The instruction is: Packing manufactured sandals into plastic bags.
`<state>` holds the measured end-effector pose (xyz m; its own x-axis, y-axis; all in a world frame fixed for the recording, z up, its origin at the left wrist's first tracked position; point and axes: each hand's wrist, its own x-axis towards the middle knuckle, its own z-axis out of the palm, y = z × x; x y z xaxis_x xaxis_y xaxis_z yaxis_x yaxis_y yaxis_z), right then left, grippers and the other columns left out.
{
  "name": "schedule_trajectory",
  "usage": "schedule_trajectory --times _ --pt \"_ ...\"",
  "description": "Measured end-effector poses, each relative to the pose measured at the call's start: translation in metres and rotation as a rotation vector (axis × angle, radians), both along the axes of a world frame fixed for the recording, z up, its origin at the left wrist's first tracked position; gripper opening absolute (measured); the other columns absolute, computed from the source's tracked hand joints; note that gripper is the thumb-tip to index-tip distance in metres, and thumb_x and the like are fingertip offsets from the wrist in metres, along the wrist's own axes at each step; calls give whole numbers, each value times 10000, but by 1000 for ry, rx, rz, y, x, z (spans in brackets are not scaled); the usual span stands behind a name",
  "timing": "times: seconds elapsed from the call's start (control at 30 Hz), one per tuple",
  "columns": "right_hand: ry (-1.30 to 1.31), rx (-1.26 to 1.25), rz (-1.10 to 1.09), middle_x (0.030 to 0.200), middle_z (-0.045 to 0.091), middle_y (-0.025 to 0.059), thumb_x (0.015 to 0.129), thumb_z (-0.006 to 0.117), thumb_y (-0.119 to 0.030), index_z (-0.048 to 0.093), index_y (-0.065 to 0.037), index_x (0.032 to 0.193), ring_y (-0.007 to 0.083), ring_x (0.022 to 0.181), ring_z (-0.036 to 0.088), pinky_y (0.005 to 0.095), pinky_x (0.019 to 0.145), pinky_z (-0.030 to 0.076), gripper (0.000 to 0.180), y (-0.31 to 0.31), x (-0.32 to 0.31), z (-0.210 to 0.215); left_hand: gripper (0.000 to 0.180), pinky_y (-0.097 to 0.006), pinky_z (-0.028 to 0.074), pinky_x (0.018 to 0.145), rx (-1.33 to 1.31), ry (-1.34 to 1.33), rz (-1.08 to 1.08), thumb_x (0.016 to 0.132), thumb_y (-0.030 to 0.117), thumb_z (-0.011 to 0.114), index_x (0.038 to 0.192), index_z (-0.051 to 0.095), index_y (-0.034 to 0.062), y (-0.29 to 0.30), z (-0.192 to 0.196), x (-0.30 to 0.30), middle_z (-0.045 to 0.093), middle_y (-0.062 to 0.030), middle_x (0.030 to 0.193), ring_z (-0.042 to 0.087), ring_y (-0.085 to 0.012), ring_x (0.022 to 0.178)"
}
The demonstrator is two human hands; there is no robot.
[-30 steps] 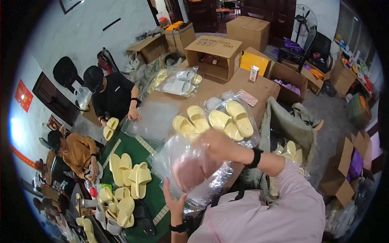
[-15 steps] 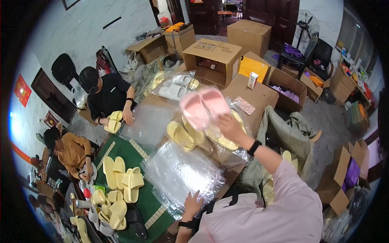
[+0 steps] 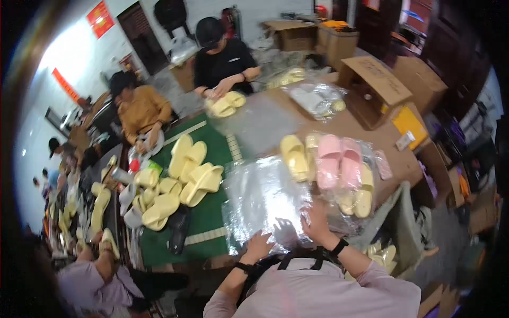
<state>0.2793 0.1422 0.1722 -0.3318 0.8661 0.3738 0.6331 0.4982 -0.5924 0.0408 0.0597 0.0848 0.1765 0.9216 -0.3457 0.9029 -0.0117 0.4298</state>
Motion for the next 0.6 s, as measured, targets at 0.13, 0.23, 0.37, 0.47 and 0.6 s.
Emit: schedule_trajectory --times 0.13,0.23,0.37,0.47,0.6 --pt "-312 -427 469 1194 489 198 798 580 -204 527 -86 1154 385 1068 482 449 900 408 379 -17 -43 -50 474 -522 356 952 24 -16 118 822 394 575 1244 508 191 -10 -4 -22 422 -258 1285 419 -423 1170" --pt "-550 -687 606 1243 450 214 807 574 -252 502 -118 1217 397 1070 494 447 892 432 437 -29 -56 -91 476 -487 367 953 63 -219 252 827 343 591 1255 489 160 -10 -5 -56 425 -268 1273 410 -423 1176" --pt "-679 -815 650 1288 387 253 821 557 -311 417 -151 1298 424 1027 525 460 894 436 523 -39 -72 -101 535 -447 329 999 332 -234 464 815 237 623 1247 434 -16 -18 -14 -127 422 -280 1271 368 -428 1210" --pt "-684 -905 589 1366 261 313 834 547 -323 375 -169 1315 435 1018 541 477 854 455 534 -39 -75 -109 555 -440 293 1027 479 -146 682 807 168 625 1249 392 -73 5 12 -179 398 -298 1280 339 -428 1229" --pt "-754 -974 639 1378 190 354 820 564 -389 339 -154 1344 450 1020 540 466 850 462 617 -36 -82 -137 607 -445 266 1035 653 50 923 822 187 600 1289 328 -90 29 20 -279 334 -327 1312 334 -434 1221"
